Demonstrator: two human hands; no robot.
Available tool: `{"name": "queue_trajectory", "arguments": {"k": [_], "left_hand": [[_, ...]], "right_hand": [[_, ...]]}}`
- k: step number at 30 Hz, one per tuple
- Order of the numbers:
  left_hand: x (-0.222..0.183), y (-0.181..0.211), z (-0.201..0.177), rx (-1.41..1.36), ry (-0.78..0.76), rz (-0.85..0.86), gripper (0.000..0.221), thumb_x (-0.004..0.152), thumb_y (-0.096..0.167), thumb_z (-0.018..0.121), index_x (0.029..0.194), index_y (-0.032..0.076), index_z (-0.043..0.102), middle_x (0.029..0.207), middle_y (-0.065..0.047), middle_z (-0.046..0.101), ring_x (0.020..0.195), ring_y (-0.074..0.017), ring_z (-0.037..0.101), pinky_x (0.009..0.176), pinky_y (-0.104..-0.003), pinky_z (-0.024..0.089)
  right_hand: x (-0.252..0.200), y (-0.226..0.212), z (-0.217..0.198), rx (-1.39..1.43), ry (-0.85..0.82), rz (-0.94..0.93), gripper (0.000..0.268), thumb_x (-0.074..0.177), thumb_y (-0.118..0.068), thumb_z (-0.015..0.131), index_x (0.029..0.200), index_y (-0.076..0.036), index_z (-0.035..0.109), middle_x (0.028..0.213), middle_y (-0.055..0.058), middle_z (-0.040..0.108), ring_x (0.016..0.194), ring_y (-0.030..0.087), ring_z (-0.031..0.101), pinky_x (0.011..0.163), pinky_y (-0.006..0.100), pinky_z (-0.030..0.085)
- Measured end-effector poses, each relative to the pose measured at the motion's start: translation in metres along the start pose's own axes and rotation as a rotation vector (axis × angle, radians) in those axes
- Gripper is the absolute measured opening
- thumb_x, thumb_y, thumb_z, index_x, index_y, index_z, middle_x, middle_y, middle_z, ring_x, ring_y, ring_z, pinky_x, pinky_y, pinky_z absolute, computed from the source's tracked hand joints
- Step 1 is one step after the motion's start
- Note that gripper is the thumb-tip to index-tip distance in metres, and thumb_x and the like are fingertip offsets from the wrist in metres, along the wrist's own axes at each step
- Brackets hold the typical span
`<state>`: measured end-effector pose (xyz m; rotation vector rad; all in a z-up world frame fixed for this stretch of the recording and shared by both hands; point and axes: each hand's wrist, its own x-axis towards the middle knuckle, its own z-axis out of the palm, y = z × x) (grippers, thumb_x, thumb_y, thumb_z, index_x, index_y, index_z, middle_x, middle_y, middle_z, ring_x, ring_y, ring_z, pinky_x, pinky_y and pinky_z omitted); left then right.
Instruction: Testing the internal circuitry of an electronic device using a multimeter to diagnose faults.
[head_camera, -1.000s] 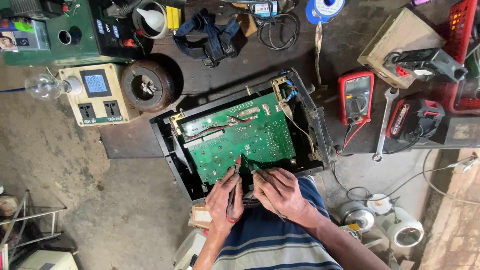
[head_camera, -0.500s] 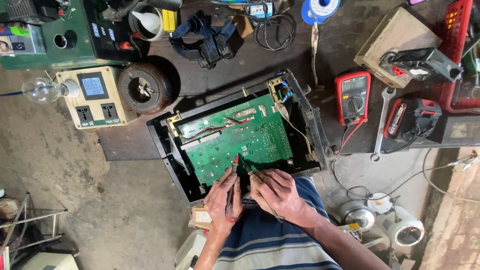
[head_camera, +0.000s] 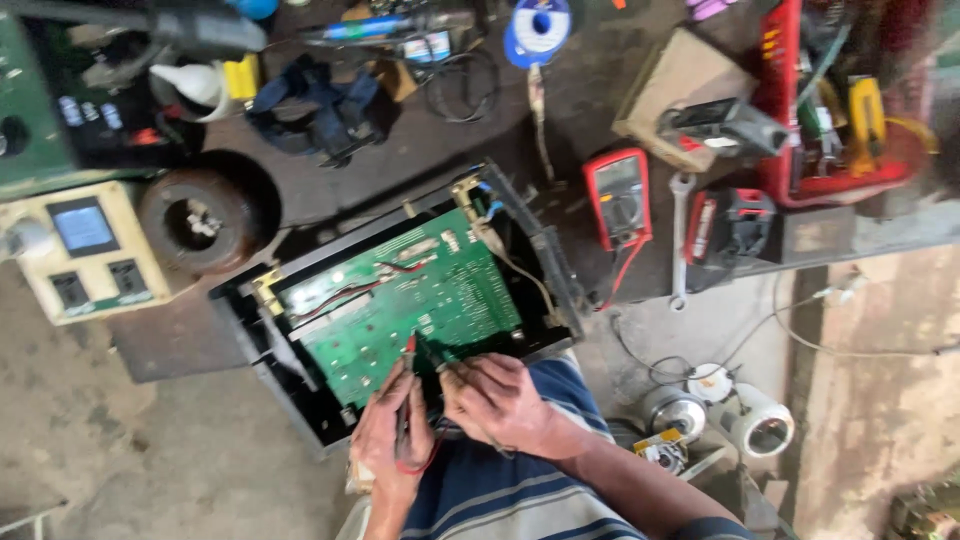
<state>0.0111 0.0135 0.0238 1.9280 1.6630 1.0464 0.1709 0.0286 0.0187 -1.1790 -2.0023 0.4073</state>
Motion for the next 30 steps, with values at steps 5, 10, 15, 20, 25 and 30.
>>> {"name": "queue_trajectory", "arguments": {"k": [5, 10, 15, 20, 25, 30], "left_hand": [[-0.009, -0.004, 0.005, 0.070, 0.040, -0.029, 0.011, 0.095, 0.002, 0.072, 0.102, -0.006, 0.074, 0.110, -0.023, 0.076, 0.095, -0.0274, 0.079, 0.082, -0.031, 0.063], [-0.012, -0.004, 0.008, 0.047, 0.044, -0.075, 0.014, 0.096, 0.006, 0.071, 0.104, -0.005, 0.075, 0.108, -0.021, 0.077, 0.099, -0.0255, 0.078, 0.082, -0.029, 0.063], [-0.009, -0.006, 0.014, 0.056, 0.057, -0.037, 0.010, 0.095, 0.005, 0.073, 0.101, -0.003, 0.076, 0.112, -0.024, 0.076, 0.088, -0.0224, 0.078, 0.070, -0.029, 0.062], [-0.018, -0.010, 0.006, 0.130, -0.007, 0.045, 0.013, 0.094, 0.004, 0.075, 0.106, -0.003, 0.073, 0.116, -0.022, 0.075, 0.079, -0.0201, 0.073, 0.071, -0.027, 0.061], [-0.015, -0.002, 0.003, 0.148, 0.012, 0.002, 0.013, 0.098, 0.009, 0.068, 0.103, -0.002, 0.074, 0.112, -0.019, 0.077, 0.091, -0.0238, 0.077, 0.083, -0.031, 0.060], [-0.014, -0.008, -0.005, 0.086, 0.001, -0.032, 0.013, 0.099, 0.007, 0.064, 0.107, -0.001, 0.070, 0.115, -0.020, 0.076, 0.101, -0.0256, 0.078, 0.088, -0.032, 0.062]], "right_hand": [[0.003, -0.001, 0.000, 0.000, 0.055, -0.008, 0.008, 0.091, -0.001, 0.070, 0.096, 0.005, 0.066, 0.089, 0.013, 0.072, 0.075, 0.020, 0.070, 0.068, 0.031, 0.061], [-0.003, 0.000, 0.005, -0.028, 0.061, -0.007, 0.011, 0.089, 0.000, 0.072, 0.098, 0.003, 0.065, 0.090, 0.012, 0.073, 0.074, 0.019, 0.071, 0.065, 0.029, 0.059], [-0.003, -0.001, 0.003, -0.021, 0.062, 0.004, 0.006, 0.092, 0.000, 0.068, 0.095, 0.004, 0.066, 0.088, 0.013, 0.071, 0.070, 0.020, 0.066, 0.058, 0.029, 0.054], [-0.001, 0.001, -0.001, -0.020, 0.037, -0.014, 0.010, 0.091, -0.002, 0.071, 0.097, 0.003, 0.064, 0.090, 0.012, 0.071, 0.072, 0.019, 0.065, 0.059, 0.028, 0.052], [-0.009, 0.005, -0.004, 0.030, -0.016, -0.006, 0.010, 0.097, -0.008, 0.063, 0.097, 0.002, 0.063, 0.093, 0.013, 0.071, 0.072, 0.021, 0.064, 0.060, 0.032, 0.051], [0.002, -0.001, -0.001, -0.030, -0.057, -0.057, 0.013, 0.100, -0.012, 0.060, 0.097, 0.000, 0.064, 0.091, 0.006, 0.066, 0.072, 0.020, 0.064, 0.063, 0.033, 0.054]]}}
